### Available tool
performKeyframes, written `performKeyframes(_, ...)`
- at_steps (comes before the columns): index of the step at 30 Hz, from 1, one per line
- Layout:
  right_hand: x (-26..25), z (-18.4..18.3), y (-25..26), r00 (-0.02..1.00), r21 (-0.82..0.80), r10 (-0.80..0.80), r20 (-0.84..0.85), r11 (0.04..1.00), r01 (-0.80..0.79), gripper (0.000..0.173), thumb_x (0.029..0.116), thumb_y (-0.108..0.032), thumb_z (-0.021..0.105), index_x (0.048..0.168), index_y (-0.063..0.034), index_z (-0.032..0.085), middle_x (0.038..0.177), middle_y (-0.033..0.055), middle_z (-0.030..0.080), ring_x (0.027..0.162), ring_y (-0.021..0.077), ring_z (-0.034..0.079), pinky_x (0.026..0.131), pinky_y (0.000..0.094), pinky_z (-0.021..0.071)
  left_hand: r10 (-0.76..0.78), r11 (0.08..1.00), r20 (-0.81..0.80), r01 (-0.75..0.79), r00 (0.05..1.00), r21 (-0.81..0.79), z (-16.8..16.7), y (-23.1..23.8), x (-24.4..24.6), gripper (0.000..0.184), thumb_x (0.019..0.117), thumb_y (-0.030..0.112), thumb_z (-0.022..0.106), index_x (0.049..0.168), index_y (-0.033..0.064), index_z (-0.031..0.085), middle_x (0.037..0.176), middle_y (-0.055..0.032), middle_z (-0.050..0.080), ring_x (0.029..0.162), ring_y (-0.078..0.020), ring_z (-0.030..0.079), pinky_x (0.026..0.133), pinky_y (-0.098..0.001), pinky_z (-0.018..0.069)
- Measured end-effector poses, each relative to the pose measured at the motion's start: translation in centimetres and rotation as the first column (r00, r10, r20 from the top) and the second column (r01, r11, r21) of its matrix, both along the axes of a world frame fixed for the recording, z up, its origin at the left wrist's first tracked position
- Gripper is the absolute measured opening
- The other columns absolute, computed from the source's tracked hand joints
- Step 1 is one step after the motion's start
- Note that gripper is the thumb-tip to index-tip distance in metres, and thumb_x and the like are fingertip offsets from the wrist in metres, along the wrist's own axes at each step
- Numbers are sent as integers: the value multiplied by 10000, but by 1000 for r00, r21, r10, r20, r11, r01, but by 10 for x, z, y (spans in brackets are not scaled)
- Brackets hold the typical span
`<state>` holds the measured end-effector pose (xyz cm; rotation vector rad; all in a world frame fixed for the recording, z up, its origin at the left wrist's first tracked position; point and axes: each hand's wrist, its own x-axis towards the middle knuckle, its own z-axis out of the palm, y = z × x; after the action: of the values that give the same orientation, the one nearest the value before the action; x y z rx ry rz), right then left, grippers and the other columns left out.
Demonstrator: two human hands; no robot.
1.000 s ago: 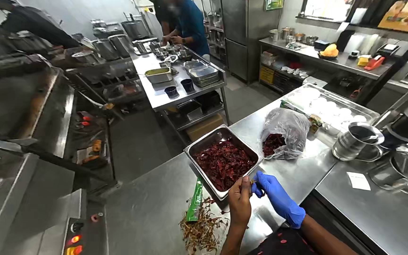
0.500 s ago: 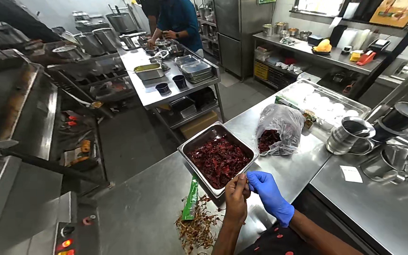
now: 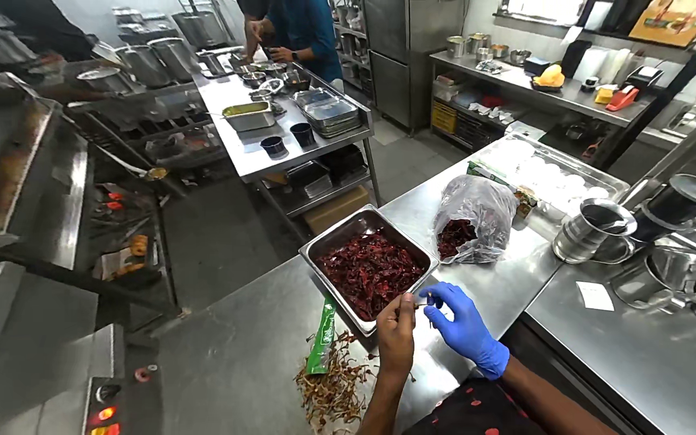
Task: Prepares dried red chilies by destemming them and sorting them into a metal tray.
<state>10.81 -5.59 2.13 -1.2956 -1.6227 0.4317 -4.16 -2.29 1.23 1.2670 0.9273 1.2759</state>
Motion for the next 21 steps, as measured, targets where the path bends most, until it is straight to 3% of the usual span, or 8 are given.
performKeyframes(1,2,3,1,1000,-32,17,-23,999,-18,321,993,-419,634,1210,-193,704,1037,-57,669,971,101,631,875,361,554,-13,1000,23,14,1000,-20,3,2,-1,385,1054,263,518,712,102,592,550,11,398,458,-97,378,457,-246,346)
performKeyframes(2,3,6,1,997,-53,41,-68,998,-45,305,968,-386,683,1215,-208,706,1066,-64,678,986,97,639,874,353,563,-30,999,36,32,999,-32,6,3,-2,390,1057,267,516,712,101,592,552,13,396,460,-93,374,459,-243,344)
performKeyframes(4,0,9,0,972,-66,88,-217,992,-105,185,949,-254,721,1118,-183,743,1021,-42,700,900,111,663,774,328,586,-51,998,33,53,998,-45,10,2,-1,396,1056,270,520,704,105,600,549,15,404,461,-84,373,460,-235,339)
performKeyframes(7,-5,10,0,941,-103,47,-335,991,-86,81,938,-172,741,1013,-152,766,937,-14,701,777,135,651,675,308,580,-56,997,28,58,998,-53,9,1,1,411,1050,267,520,672,111,562,534,19,374,449,-84,350,452,-241,319)
performKeyframes(13,-3,11,0,893,-266,25,-449,951,-160,100,981,-189,682,1015,-133,757,928,24,696,767,170,636,676,331,558,-74,997,-138,69,988,-38,3,4,-4,436,1055,340,525,690,108,584,546,-13,402,467,-137,383,468,-295,346)
performKeyframes(16,-3,9,-1,706,-325,-14,-708,894,-308,129,992,-157,641,1003,-57,721,841,91,651,736,170,589,686,325,512,-54,998,-220,62,974,27,0,3,-2,422,1060,355,517,734,113,634,561,-22,451,473,-152,418,470,-314,376)
performKeyframes(19,-6,3,0,398,-264,-73,-915,852,-452,112,1003,-102,578,985,-65,682,809,51,617,682,93,561,666,258,505,-18,993,-245,47,969,110,-3,0,5,378,1065,328,512,786,119,659,604,-20,521,512,-158,494,499,-324,443)
performKeyframes(21,-5,0,0,200,-188,-93,-975,825,-533,134,1010,-67,543,1002,-91,674,850,40,631,713,88,588,719,255,529,-27,986,-228,63,973,153,-4,-2,7,354,1063,304,509,787,124,641,599,-5,506,509,-143,491,495,-307,440)
